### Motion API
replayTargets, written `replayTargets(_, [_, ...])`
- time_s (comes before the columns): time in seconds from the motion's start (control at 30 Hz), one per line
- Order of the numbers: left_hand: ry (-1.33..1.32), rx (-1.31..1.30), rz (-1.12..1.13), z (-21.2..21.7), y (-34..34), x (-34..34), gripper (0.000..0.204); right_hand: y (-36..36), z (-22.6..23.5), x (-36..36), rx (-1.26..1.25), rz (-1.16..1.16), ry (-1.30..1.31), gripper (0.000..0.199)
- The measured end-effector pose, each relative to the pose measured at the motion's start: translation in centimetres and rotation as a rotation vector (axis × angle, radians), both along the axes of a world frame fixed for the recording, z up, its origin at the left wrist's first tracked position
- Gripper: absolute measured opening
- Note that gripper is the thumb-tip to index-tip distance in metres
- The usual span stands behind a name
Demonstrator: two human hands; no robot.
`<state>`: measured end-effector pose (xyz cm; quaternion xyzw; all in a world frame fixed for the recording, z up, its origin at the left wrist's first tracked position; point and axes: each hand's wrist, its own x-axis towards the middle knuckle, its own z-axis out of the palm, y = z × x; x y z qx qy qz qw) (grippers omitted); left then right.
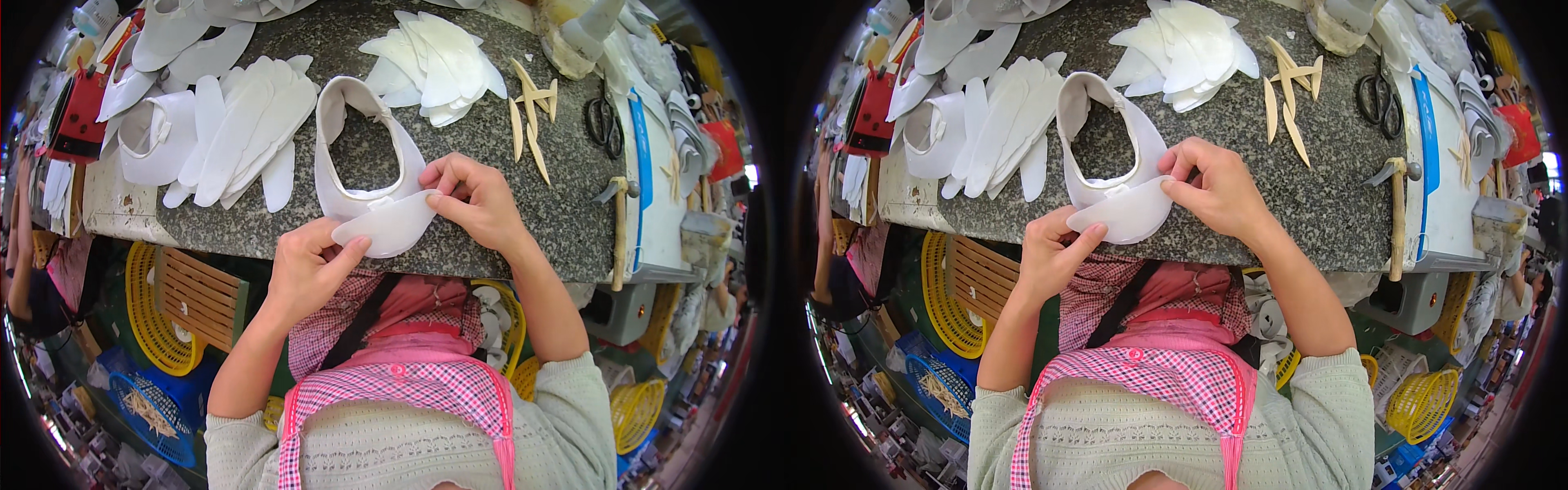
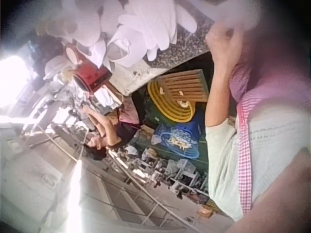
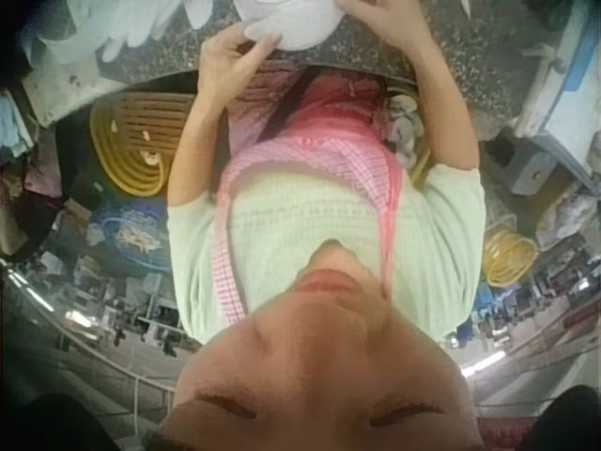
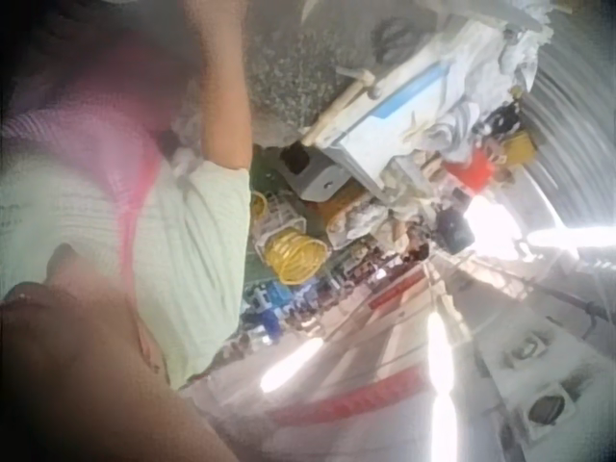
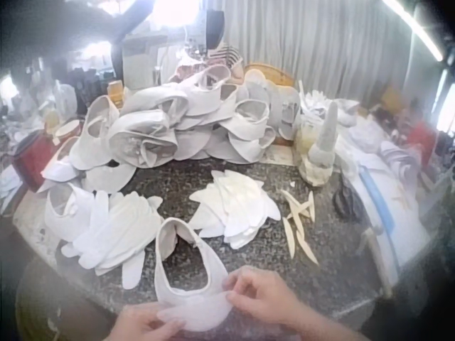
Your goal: The person assembles shoe uppers by taking shoe uppers and stiffener inserts from the workbench, positioning the inserts inside the toe sections, and pressing the materials together by hand.
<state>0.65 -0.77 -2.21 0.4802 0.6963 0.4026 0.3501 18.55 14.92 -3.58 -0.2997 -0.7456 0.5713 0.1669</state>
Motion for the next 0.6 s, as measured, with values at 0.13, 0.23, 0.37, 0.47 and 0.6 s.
replayTargets(0.13, [0.006,-0.004,-0.003,-0.2,0.1,-0.1,0.016,-0.2,-0.1,-0.1,0.029,-0.01,0.032,0.014])
replayTargets(0.23, [0.019,0.002,0.009,-0.2,0.2,0.0,0.016,-0.2,-0.1,-0.2,0.054,-0.025,0.03,0.015])
replayTargets(0.37, [0.038,-0.021,0.049,0.0,0.4,0.3,0.016,-0.3,-0.2,-0.3,0.052,-0.04,0.019,0.015])
replayTargets(0.47, [0.062,-0.096,0.065,0.4,0.8,0.2,0.017,-0.6,-0.1,-0.6,0.13,-0.074,0.0,0.013])
replayTargets(0.6, [0.198,-0.151,0.035,0.2,1.4,-0.2,0.023,-1.1,-0.7,-1.0,0.351,-0.097,-0.041,0.013])
